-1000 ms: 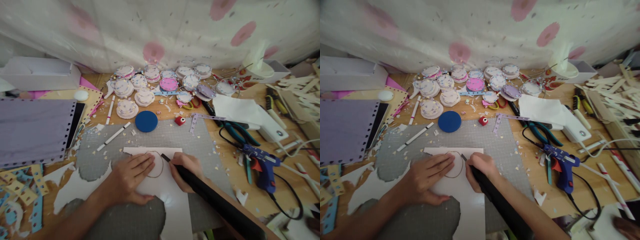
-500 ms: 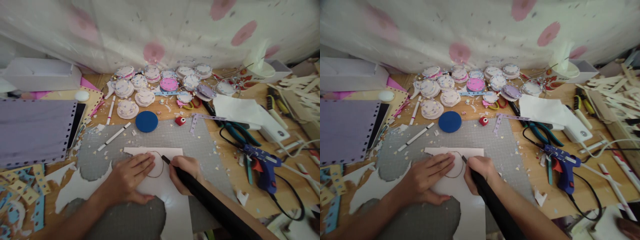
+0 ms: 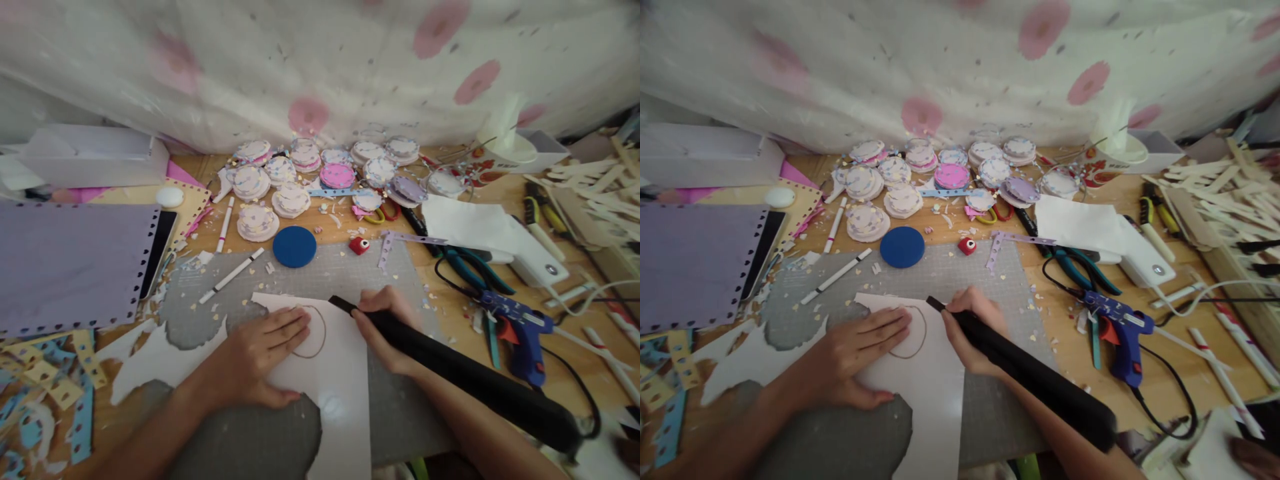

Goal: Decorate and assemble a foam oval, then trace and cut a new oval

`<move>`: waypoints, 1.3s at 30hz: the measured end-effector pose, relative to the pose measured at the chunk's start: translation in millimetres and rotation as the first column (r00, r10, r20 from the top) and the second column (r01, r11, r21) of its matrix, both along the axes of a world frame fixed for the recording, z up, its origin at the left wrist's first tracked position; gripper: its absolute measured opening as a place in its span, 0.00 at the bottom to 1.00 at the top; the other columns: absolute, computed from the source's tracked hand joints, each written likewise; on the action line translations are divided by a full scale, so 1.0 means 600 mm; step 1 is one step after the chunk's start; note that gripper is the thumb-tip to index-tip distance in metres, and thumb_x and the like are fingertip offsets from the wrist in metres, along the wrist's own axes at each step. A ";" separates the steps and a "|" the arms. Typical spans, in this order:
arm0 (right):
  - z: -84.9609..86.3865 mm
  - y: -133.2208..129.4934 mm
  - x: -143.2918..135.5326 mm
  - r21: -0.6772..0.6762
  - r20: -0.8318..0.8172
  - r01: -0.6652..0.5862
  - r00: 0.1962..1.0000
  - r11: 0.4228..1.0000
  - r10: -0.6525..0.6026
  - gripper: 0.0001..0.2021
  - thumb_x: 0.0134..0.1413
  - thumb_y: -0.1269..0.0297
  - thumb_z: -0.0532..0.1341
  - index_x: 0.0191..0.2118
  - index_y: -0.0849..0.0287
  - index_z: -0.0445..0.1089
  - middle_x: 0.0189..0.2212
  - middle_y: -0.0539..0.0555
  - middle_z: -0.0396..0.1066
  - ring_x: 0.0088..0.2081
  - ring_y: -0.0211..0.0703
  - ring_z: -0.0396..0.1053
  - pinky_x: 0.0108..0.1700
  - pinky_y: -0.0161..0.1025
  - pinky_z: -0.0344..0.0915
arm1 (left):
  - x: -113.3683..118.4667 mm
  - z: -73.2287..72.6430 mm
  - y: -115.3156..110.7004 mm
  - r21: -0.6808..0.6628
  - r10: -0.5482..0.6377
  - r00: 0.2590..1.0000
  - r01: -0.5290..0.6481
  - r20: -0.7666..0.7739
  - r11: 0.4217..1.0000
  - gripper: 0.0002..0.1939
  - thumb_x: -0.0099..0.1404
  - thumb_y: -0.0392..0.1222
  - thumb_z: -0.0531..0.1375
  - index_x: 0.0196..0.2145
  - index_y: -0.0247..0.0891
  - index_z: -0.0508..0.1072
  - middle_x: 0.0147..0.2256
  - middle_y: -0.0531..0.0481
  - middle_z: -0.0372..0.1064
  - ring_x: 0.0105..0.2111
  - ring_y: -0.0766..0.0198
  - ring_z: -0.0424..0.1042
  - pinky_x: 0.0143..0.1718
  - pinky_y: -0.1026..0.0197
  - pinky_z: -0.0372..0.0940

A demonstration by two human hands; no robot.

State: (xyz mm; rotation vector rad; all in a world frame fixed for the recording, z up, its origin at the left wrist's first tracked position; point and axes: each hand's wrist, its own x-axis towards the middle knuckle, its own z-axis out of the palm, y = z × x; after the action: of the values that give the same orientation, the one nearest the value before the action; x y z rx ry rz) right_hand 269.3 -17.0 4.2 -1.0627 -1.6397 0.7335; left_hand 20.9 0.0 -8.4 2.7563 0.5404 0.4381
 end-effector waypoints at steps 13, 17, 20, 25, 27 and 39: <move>-0.042 0.004 -0.002 0.023 0.197 -0.238 0.953 0.971 0.229 0.11 0.48 0.78 0.57 0.33 0.54 0.58 0.23 0.47 0.60 0.23 0.37 0.59 0.26 0.34 0.56 | -0.006 -0.008 0.001 -0.083 -0.009 0.999 0.012 0.036 0.996 0.42 0.59 0.51 0.61 0.65 0.30 0.50 0.59 0.35 0.61 0.61 0.49 0.58 0.60 0.46 0.59; -0.040 0.009 -0.007 0.054 0.269 -0.263 0.933 0.963 0.240 0.09 0.50 0.78 0.56 0.31 0.55 0.58 0.22 0.46 0.58 0.23 0.37 0.57 0.25 0.34 0.55 | -0.006 -0.010 0.002 -0.065 -0.013 0.999 0.015 0.041 0.998 0.42 0.59 0.51 0.61 0.64 0.29 0.52 0.58 0.35 0.62 0.61 0.49 0.58 0.60 0.47 0.59; -0.039 0.011 -0.011 0.088 0.288 -0.275 0.927 0.957 0.240 0.10 0.51 0.79 0.55 0.29 0.55 0.57 0.20 0.46 0.56 0.22 0.36 0.55 0.25 0.35 0.53 | -0.007 -0.012 0.002 -0.060 -0.016 0.999 0.018 0.035 0.998 0.42 0.59 0.52 0.61 0.64 0.29 0.52 0.59 0.34 0.61 0.61 0.50 0.58 0.60 0.47 0.58; -0.036 0.008 -0.008 0.016 0.315 -0.282 0.912 0.959 0.263 0.09 0.51 0.77 0.54 0.28 0.55 0.57 0.19 0.46 0.56 0.22 0.37 0.56 0.24 0.36 0.54 | -0.006 -0.009 0.003 -0.058 -0.005 0.999 0.007 0.036 0.998 0.43 0.59 0.52 0.61 0.65 0.32 0.49 0.58 0.36 0.62 0.60 0.50 0.60 0.59 0.48 0.60; -0.034 0.006 -0.006 -0.006 0.314 -0.274 0.912 0.962 0.262 0.09 0.51 0.76 0.55 0.27 0.54 0.56 0.19 0.46 0.56 0.21 0.36 0.55 0.23 0.36 0.52 | -0.005 -0.007 0.004 -0.055 -0.009 1.000 0.010 0.024 0.998 0.43 0.59 0.52 0.61 0.65 0.32 0.49 0.58 0.36 0.62 0.59 0.50 0.61 0.59 0.48 0.60; -0.025 -0.015 -0.005 0.016 0.259 -0.170 0.953 0.985 0.160 0.10 0.47 0.77 0.56 0.28 0.53 0.57 0.18 0.45 0.59 0.18 0.35 0.58 0.21 0.34 0.53 | 0.003 0.002 0.005 -0.041 0.027 0.998 -0.025 0.048 0.999 0.43 0.58 0.50 0.62 0.64 0.31 0.51 0.56 0.34 0.65 0.59 0.49 0.62 0.57 0.47 0.63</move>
State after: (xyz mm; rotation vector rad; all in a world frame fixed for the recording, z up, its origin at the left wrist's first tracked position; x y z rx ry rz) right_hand 266.6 -26.2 -10.6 -1.0348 -1.9759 0.6908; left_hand 22.9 2.9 -7.3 2.6955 0.5678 0.4941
